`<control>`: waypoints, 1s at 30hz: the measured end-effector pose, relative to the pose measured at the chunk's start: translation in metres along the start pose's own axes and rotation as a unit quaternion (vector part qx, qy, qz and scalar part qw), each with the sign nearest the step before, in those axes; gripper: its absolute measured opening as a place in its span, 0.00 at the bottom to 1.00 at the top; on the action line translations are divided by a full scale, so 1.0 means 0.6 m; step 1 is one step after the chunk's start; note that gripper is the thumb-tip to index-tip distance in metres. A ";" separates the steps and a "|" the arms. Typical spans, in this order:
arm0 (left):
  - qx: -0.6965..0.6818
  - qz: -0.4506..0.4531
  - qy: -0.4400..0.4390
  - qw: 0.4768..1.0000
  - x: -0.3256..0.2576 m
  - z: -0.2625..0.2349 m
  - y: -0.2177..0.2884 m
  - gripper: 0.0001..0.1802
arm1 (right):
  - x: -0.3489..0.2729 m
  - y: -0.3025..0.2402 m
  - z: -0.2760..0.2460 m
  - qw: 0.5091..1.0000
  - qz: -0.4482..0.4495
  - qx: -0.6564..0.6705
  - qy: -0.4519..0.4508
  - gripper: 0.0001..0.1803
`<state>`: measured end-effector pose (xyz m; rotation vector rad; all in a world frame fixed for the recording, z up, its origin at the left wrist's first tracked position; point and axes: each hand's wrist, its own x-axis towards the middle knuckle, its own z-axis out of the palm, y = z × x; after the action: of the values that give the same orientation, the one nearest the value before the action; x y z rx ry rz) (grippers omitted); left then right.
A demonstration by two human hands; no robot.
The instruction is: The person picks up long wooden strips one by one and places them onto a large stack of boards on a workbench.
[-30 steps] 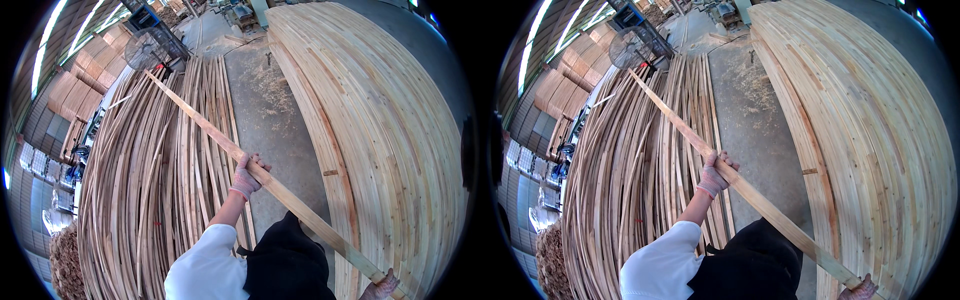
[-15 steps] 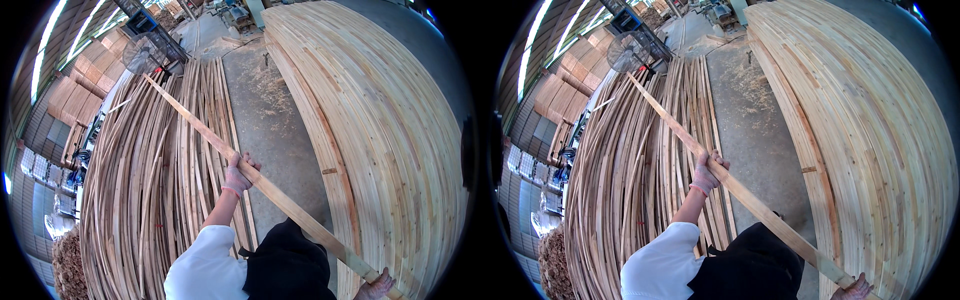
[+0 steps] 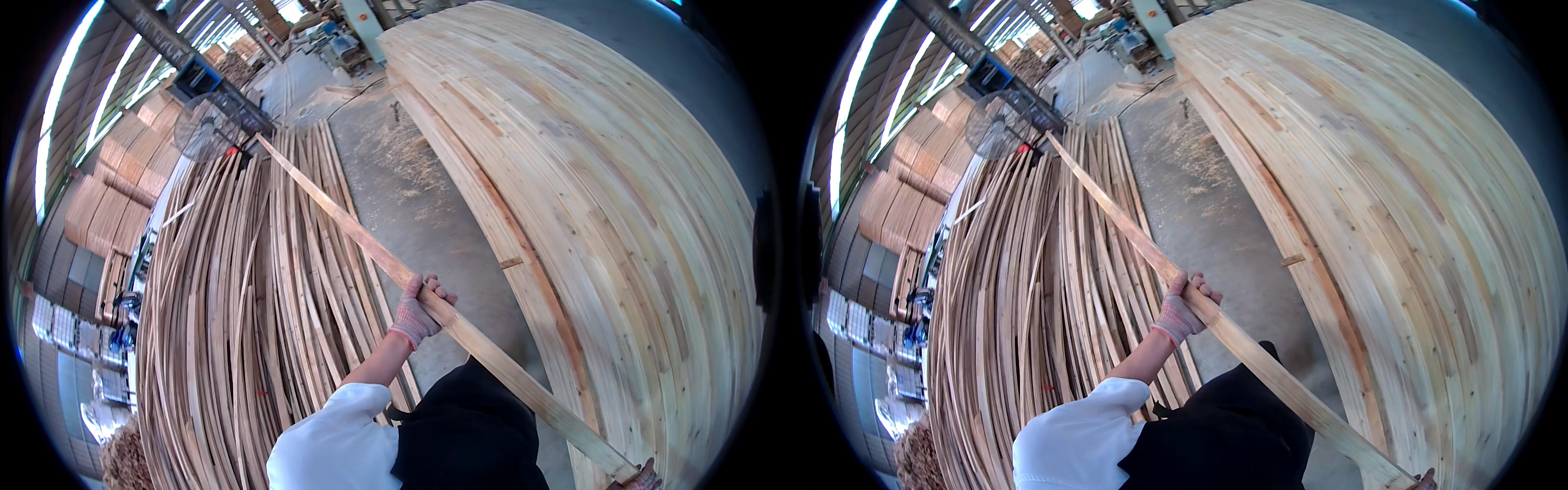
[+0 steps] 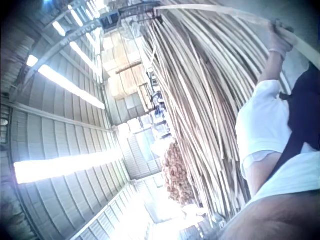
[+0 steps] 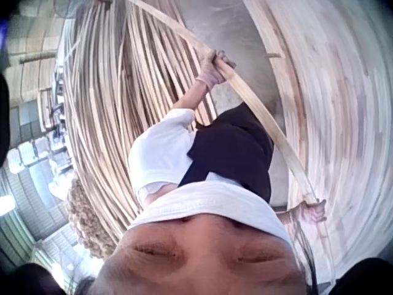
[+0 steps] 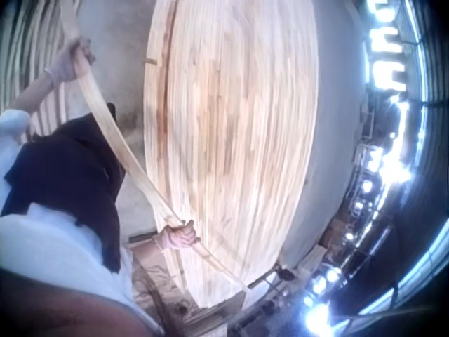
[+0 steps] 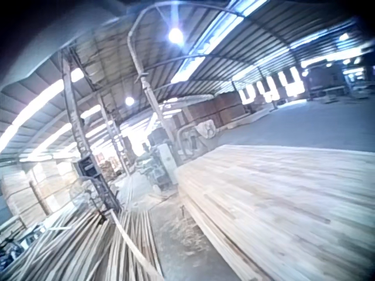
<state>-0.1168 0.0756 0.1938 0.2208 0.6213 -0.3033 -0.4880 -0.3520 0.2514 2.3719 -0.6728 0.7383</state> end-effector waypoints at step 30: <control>0.283 -0.162 -0.099 0.940 0.221 0.012 -0.125 0.15 | -0.103 -0.198 0.003 0.914 0.176 0.132 -0.342 0.35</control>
<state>-0.0361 -0.0244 0.1116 0.6351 0.3541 -0.8155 -0.4610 -0.2501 0.1689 2.8034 -1.3909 0.0965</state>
